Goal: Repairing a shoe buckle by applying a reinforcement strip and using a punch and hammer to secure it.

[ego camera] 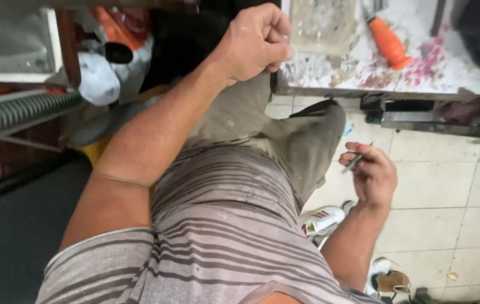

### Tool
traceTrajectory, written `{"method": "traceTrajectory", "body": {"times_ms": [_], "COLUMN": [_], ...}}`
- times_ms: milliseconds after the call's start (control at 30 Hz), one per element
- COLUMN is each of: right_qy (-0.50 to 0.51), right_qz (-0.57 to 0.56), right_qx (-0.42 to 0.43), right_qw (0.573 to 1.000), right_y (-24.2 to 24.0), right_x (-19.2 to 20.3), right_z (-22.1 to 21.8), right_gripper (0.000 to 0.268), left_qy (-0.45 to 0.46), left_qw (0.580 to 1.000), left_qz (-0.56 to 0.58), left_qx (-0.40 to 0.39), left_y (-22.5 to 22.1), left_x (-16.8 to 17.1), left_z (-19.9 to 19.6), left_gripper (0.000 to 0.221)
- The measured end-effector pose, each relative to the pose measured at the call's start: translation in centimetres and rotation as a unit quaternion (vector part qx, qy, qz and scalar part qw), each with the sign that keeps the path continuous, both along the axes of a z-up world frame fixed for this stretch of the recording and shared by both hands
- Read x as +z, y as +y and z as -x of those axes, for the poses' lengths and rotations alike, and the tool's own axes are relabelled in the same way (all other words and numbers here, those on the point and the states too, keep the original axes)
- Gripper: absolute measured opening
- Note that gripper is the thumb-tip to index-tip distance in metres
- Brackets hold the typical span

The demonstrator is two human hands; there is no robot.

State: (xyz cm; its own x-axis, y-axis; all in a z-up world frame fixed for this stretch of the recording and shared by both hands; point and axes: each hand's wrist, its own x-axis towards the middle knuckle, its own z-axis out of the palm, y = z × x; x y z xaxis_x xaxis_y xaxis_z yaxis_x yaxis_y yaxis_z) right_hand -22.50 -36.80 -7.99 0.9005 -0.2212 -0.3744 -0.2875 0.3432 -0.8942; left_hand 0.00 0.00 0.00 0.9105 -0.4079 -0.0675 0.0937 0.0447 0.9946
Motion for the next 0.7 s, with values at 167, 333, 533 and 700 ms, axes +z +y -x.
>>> {"method": "traceTrajectory", "body": {"times_ms": [167,333,533,700], "right_qy": [-0.219,-0.344,-0.32,-0.259], "right_qz": [-0.115,0.074,0.229,0.281], "right_qx": [0.015,0.011,0.092,0.166], "right_qw": [0.969,0.936,0.915,0.909], "right_y": [4.9,13.1,14.7,14.1], "right_x": [0.8,7.6,11.0,11.4], "right_z": [-2.2,-11.1,-17.9,-20.1], "right_gripper": [0.035,0.024,0.024,0.034], "left_qy": [0.026,-0.071,-0.04,-0.127], "left_qw": [1.0,0.997,0.967,0.921], "left_qz": [-0.006,-0.022,-0.247,-0.349], "left_qx": [0.004,0.005,-0.056,-0.119], "left_y": [-0.9,-2.8,-3.7,-5.1], "left_x": [-0.7,-2.1,1.3,0.2], "left_z": [-2.7,-4.3,-5.1,-7.0], "left_gripper": [0.022,0.024,0.02,0.018]}}
